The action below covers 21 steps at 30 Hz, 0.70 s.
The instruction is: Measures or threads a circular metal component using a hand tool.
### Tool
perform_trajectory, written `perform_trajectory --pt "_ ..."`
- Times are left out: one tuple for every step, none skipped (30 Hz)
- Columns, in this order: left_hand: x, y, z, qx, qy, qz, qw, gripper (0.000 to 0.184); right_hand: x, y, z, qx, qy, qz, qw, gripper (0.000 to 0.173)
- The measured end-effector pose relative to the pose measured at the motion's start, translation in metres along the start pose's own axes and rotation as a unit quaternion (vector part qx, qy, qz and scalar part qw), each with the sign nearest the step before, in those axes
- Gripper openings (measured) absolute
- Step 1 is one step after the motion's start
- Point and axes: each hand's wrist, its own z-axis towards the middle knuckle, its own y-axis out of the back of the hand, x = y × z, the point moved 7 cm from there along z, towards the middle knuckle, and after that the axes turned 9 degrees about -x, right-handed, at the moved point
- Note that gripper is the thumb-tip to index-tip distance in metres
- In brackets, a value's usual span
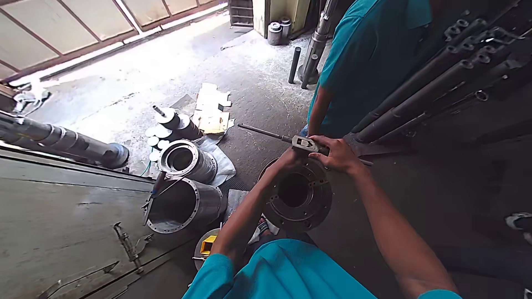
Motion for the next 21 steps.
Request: perform_trajectory --pt "0.010 -0.013 0.005 0.026 0.011 0.031 0.999 0.026 -0.011 0.000 -0.007 -0.007 -0.029 0.007 1.000 0.053" --pt "0.016 -0.021 0.010 0.074 0.064 0.059 0.993 0.030 -0.019 -0.001 -0.012 -0.018 -0.056 0.016 0.998 0.053" --pt "0.013 -0.022 0.017 0.130 0.139 0.079 0.979 0.032 -0.025 -0.001 -0.016 -0.032 -0.077 0.024 0.996 0.053" --pt "0.005 -0.023 0.021 0.184 0.209 0.096 0.956 0.033 -0.029 -0.003 -0.022 -0.042 -0.096 0.034 0.994 0.053" --pt "0.009 -0.028 0.018 0.170 0.178 0.083 0.966 0.033 -0.030 -0.004 -0.029 -0.050 -0.108 0.050 0.992 0.052" --pt "0.016 -0.033 0.015 0.152 0.132 0.076 0.976 0.032 -0.029 -0.004 -0.034 -0.055 -0.112 0.067 0.990 0.051" --pt "0.022 -0.037 0.011 0.147 0.108 0.076 0.980 0.032 -0.032 -0.005 -0.037 -0.057 -0.111 0.078 0.989 0.051" --pt "0.024 -0.038 0.006 0.148 0.096 0.086 0.980 0.032 -0.037 -0.009 -0.038 -0.055 -0.105 0.082 0.990 0.051" --pt "0.022 -0.035 -0.001 0.134 0.102 0.085 0.982 0.030 -0.042 -0.014 -0.039 -0.052 -0.095 0.081 0.991 0.051" --pt "0.016 -0.029 -0.009 0.124 0.125 0.075 0.982 0.028 -0.047 -0.017 -0.039 -0.048 -0.085 0.076 0.992 0.052" --pt "0.015 -0.028 -0.015 0.114 0.147 0.060 0.981 0.026 -0.049 -0.020 -0.040 -0.037 -0.077 0.069 0.994 0.054" --pt "0.016 -0.027 -0.018 0.106 0.169 0.051 0.979 0.023 -0.050 -0.022 -0.040 -0.026 -0.064 0.057 0.996 0.055" --pt "0.016 -0.026 -0.020 0.103 0.193 0.057 0.974 0.019 -0.048 -0.024 -0.037 -0.018 -0.045 0.043 0.998 0.055" --pt "0.018 -0.025 -0.024 0.104 0.225 0.064 0.967 0.018 -0.045 -0.024 -0.035 -0.009 -0.024 0.027 0.999 0.054" --pt "0.025 -0.026 -0.028 0.102 0.257 0.075 0.958 0.018 -0.040 -0.023 -0.032 0.000 0.002 0.010 1.000 0.054" --pt "0.035 -0.027 -0.032 0.098 0.283 0.094 0.949 0.019 -0.037 -0.022 -0.028 0.003 0.031 -0.005 0.999 0.054" --pt "0.044 -0.030 -0.038 0.098 0.298 0.119 0.942 0.022 -0.036 -0.021 -0.026 0.001 0.059 -0.014 0.998 0.054" --pt "0.051 -0.031 -0.043 0.102 0.306 0.143 0.936 0.025 -0.037 -0.021 -0.024 -0.002 0.080 -0.015 0.997 0.053" --pt "0.051 -0.032 -0.045 0.103 0.308 0.160 0.932 0.025 -0.040 -0.021 -0.022 -0.004 0.096 -0.010 0.995 0.053" --pt "0.045 -0.030 -0.047 0.101 0.306 0.162 0.933 0.025 -0.042 -0.022 -0.021 -0.008 0.112 -0.002 0.994 0.052" --pt "0.037 -0.025 -0.050 0.093 0.307 0.147 0.935 0.025 -0.043 -0.022 -0.020 -0.009 0.126 0.008 0.992 0.052"
